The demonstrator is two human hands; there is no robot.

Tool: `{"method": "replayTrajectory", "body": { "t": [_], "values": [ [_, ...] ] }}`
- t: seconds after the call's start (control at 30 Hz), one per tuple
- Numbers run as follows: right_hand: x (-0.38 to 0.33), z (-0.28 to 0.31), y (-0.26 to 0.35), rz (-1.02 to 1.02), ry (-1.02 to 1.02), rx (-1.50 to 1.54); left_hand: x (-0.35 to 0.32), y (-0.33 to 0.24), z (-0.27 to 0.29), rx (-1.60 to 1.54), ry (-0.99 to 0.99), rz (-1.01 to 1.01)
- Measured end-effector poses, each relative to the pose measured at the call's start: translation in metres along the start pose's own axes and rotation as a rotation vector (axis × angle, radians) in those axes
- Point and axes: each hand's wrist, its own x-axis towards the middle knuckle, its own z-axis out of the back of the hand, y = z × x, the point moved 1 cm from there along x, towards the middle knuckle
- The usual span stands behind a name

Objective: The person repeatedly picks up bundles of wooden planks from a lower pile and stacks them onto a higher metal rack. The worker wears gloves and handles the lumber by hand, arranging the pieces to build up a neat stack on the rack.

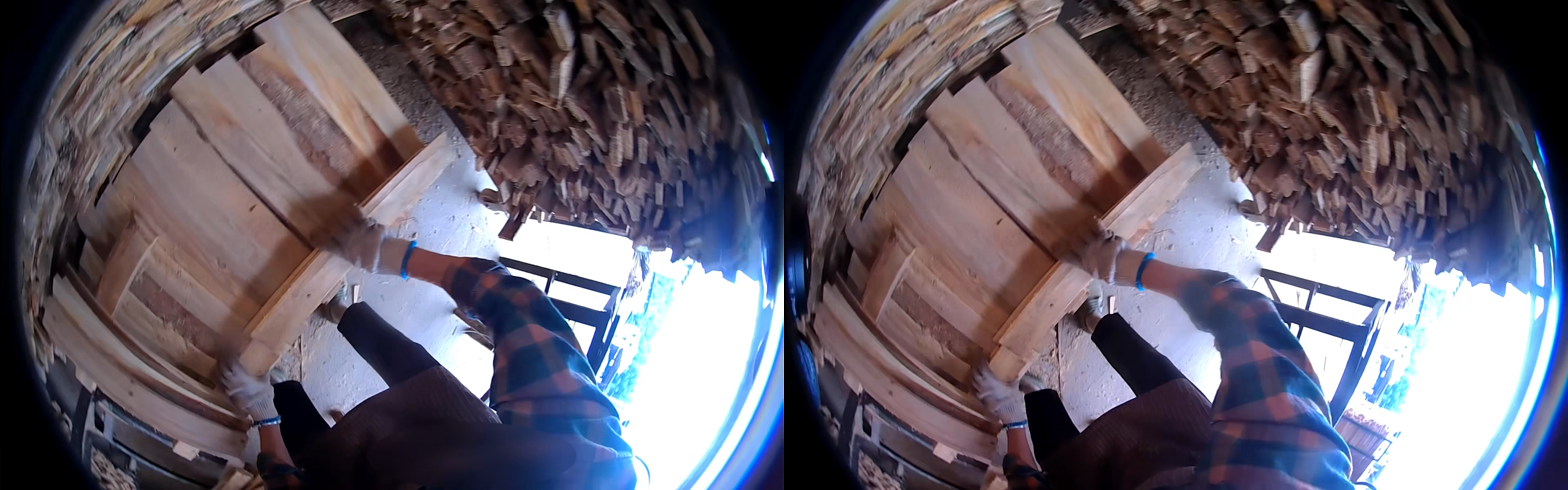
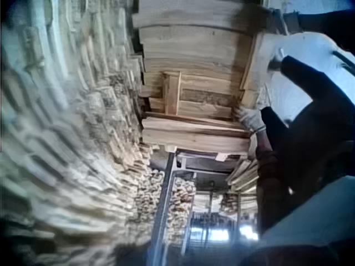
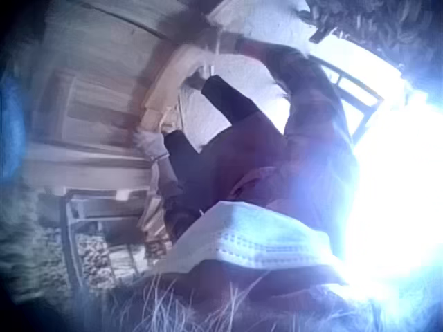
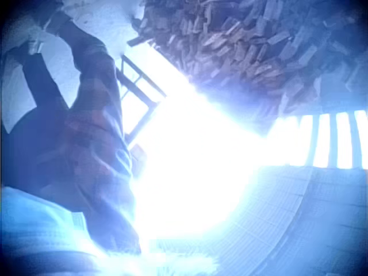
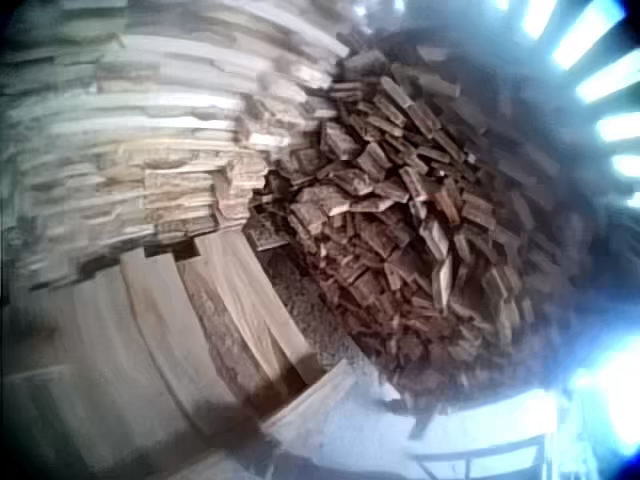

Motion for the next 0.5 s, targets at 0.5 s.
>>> {"method": "replayTrajectory", "body": {
  "t": [0.5],
  "values": [
    [0.074, 0.135, 0.245, -0.036, -0.445, 1.141, -0.038, 0.161, 0.102, -0.808, -0.890, 0.121]
  ]
}}
